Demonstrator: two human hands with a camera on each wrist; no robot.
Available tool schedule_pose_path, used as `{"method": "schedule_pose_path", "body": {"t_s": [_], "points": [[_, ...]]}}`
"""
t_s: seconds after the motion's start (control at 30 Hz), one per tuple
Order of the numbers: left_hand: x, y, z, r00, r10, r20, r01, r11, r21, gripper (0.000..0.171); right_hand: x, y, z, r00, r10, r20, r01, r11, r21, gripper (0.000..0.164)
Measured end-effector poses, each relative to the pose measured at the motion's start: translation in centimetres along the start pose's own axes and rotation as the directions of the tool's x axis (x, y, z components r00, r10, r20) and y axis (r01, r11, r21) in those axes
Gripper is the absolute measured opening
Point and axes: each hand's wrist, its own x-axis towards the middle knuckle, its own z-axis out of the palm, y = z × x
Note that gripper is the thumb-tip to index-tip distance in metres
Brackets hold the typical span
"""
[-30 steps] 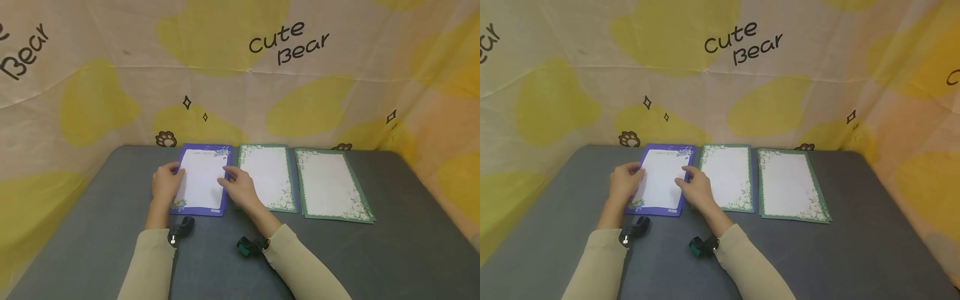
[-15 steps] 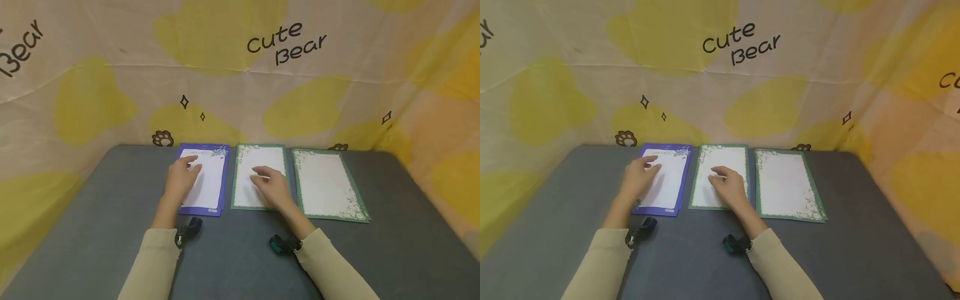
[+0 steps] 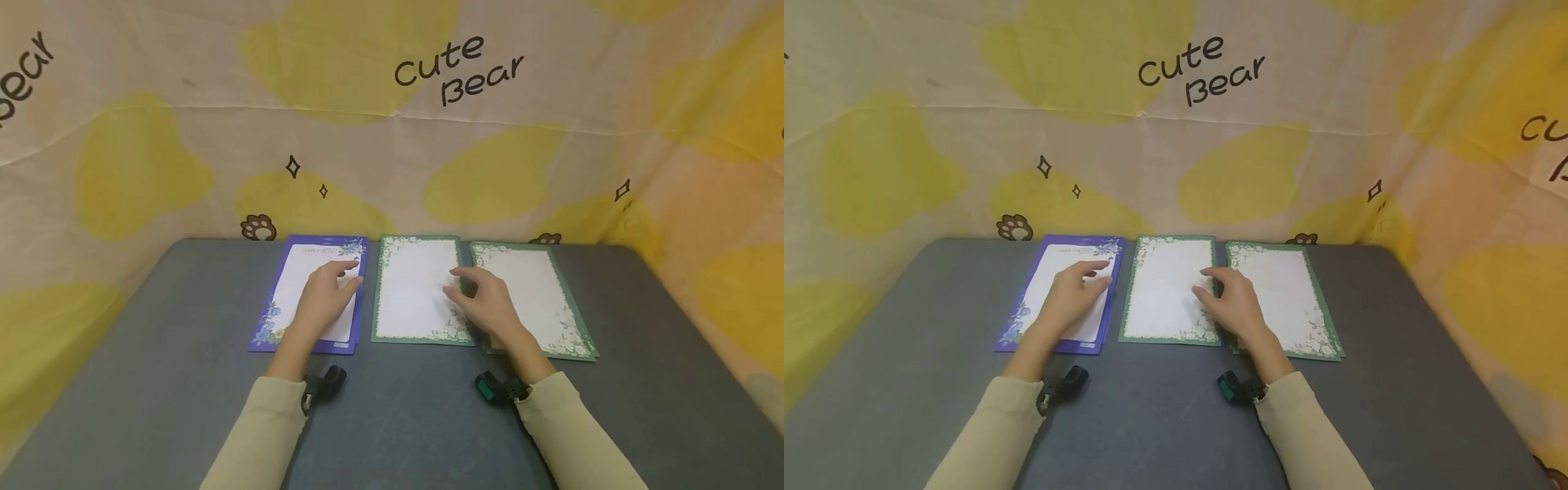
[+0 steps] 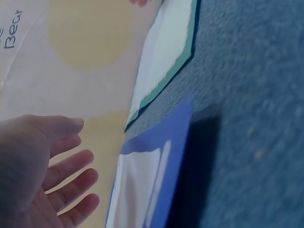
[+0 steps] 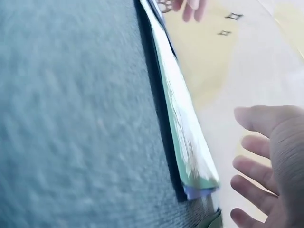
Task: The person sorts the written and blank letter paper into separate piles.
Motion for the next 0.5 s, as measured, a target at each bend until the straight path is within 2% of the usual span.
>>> {"method": "schedule_pose_path", "body": {"t_s": [0.23,0.5], "points": [[0.2,0.8,0.9,0.998,0.059,0.033,-0.059,0.998,0.007,0.043,0.1,1.9,-0.1,0.998,-0.061,0.021,0.063,0.994,-0.09,0.059],[0.5,1.4,1.8,0.992,0.102,0.071,-0.103,0.994,0.018,0.046,0.0,2.8,0.5,0.997,-0.057,0.047,0.061,0.994,-0.085,0.07]]}}
